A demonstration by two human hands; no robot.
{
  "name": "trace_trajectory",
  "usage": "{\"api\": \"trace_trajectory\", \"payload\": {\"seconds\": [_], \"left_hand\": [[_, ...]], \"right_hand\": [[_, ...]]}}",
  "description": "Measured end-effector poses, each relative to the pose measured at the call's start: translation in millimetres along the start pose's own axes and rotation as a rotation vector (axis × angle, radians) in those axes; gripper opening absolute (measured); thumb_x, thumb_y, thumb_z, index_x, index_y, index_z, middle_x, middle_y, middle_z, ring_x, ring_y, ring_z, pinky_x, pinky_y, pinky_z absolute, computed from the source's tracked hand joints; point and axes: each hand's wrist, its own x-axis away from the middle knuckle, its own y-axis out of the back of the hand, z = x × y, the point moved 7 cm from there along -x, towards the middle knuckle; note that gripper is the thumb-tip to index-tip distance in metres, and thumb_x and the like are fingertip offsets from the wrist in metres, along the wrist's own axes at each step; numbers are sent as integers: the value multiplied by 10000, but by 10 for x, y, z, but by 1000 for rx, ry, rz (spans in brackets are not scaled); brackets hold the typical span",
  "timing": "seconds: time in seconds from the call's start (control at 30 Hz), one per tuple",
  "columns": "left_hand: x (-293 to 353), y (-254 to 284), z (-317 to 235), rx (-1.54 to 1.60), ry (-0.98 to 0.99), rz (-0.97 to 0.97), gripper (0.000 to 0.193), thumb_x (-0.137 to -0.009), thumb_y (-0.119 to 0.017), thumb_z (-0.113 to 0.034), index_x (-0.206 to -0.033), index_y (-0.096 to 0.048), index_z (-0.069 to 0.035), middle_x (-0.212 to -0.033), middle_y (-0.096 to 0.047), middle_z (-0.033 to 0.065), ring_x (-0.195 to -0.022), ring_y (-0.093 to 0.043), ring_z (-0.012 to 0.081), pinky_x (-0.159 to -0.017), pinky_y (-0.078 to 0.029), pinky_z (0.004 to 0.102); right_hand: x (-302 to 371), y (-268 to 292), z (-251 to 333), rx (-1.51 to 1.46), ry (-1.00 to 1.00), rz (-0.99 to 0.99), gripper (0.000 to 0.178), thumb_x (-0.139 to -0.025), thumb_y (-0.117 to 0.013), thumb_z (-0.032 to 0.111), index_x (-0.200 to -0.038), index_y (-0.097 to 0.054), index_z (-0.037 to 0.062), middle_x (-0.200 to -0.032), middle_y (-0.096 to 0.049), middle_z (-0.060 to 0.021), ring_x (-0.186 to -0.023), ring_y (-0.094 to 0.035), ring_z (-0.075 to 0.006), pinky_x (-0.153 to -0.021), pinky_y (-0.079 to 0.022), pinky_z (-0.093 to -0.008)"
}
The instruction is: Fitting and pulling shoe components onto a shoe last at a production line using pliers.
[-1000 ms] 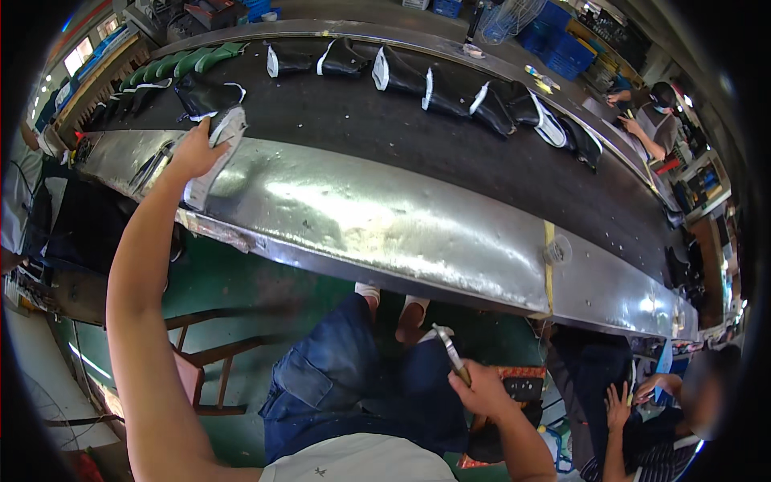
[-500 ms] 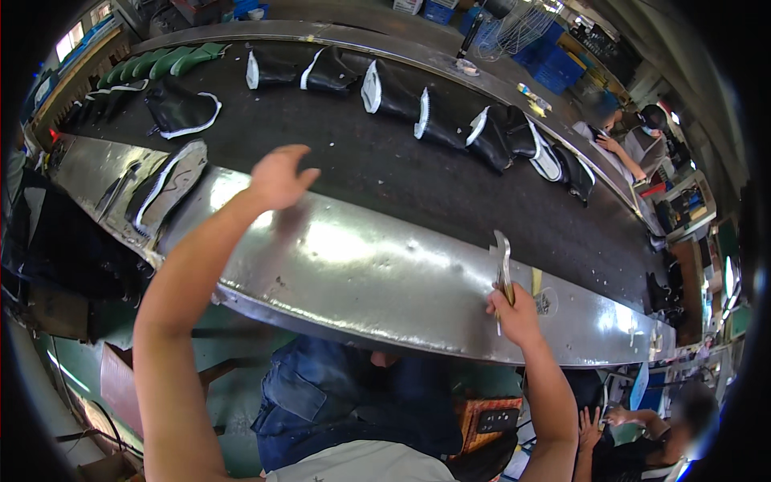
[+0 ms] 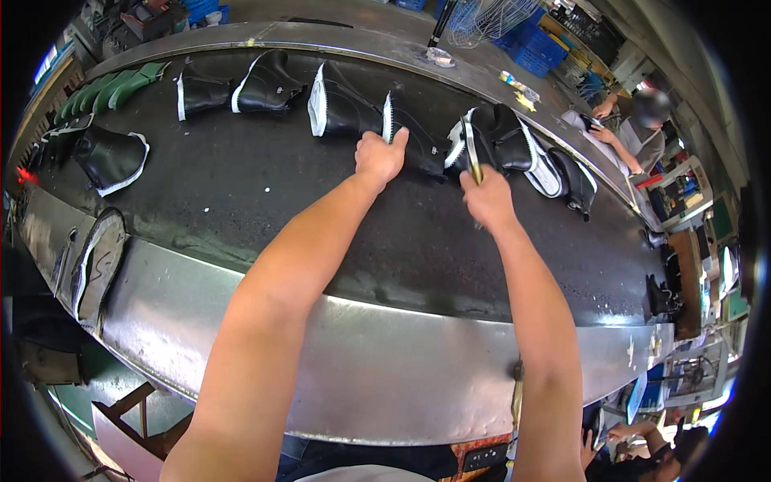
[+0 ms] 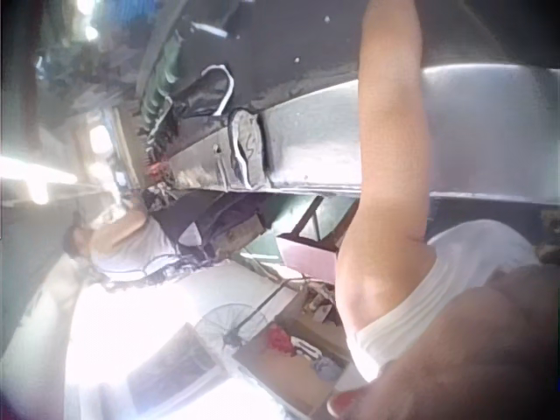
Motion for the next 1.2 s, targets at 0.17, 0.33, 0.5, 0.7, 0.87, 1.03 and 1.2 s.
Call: {"api": "trace_trajectory", "payload": {"seconds": [0.17,0.33,0.5,0.7,0.87,1.03,1.2], "left_hand": [[-184,-37,7,-289,146,-27,723,-928,-555,-643,-1245,-704,-11,-1296,-664,245,-1236,-625,384,-1037,-491,454],[114,-400,-260,183,245,-29,415,-923,-659,-349,-1133,-741,-2,-1179,-705,246,-1129,-685,373,-992,-542,452],[403,-120,-306,349,160,15,331,-977,-606,-247,-1104,-702,42,-1104,-702,239,-1032,-682,365,-891,-523,435],[1768,1099,-240,922,330,369,180,-1012,-597,-186,-1067,-650,-23,-980,-669,88,-831,-642,179,-723,-542,361],[3099,2886,112,502,36,124,355,-1053,-545,-226,-1223,-646,68,-1309,-604,127,-1156,-584,188,-1002,-459,318],[3669,3731,818,181,96,-90,323,-1004,-627,-171,-1227,-587,59,-1341,-575,215,-1223,-570,262,-1044,-447,367],[4255,3389,-346,-557,-779,-319,585,-780,-830,-161,-1263,-541,-3,-1486,-398,298,-1405,-349,521,-1168,-303,555]], "right_hand": [[-738,62,210,433,104,-287,587,-933,-643,541,-1193,-583,19,-1175,-685,-260,-1116,-664,-425,-951,-524,-495],[-1191,382,-230,649,91,-294,777,-853,-690,633,-1271,-555,-8,-1201,-682,-260,-1143,-666,-401,-966,-521,-486],[-1189,356,-331,710,246,-268,321,-943,-612,197,-1171,-512,-6,-1067,-700,-285,-1019,-683,-450,-885,-535,-535],[-368,698,-511,656,350,-225,225,-941,-600,90,-1147,-530,32,-977,-690,-275,-936,-668,-480,-816,-514,-560],[733,788,-24,460,512,-141,241,-929,-624,78,-1158,-562,33,-959,-678,-270,-933,-651,-485,-811,-489,-560],[2080,723,582,196,521,124,220,-910,-650,86,-1101,-581,4,-916,-668,-272,-888,-650,-488,-770,-502,-517],[3322,621,592,306,906,76,233,-816,-662,-9,-1033,-597,44,-936,-656,-181,-873,-637,-414,-764,-492,-496]]}}
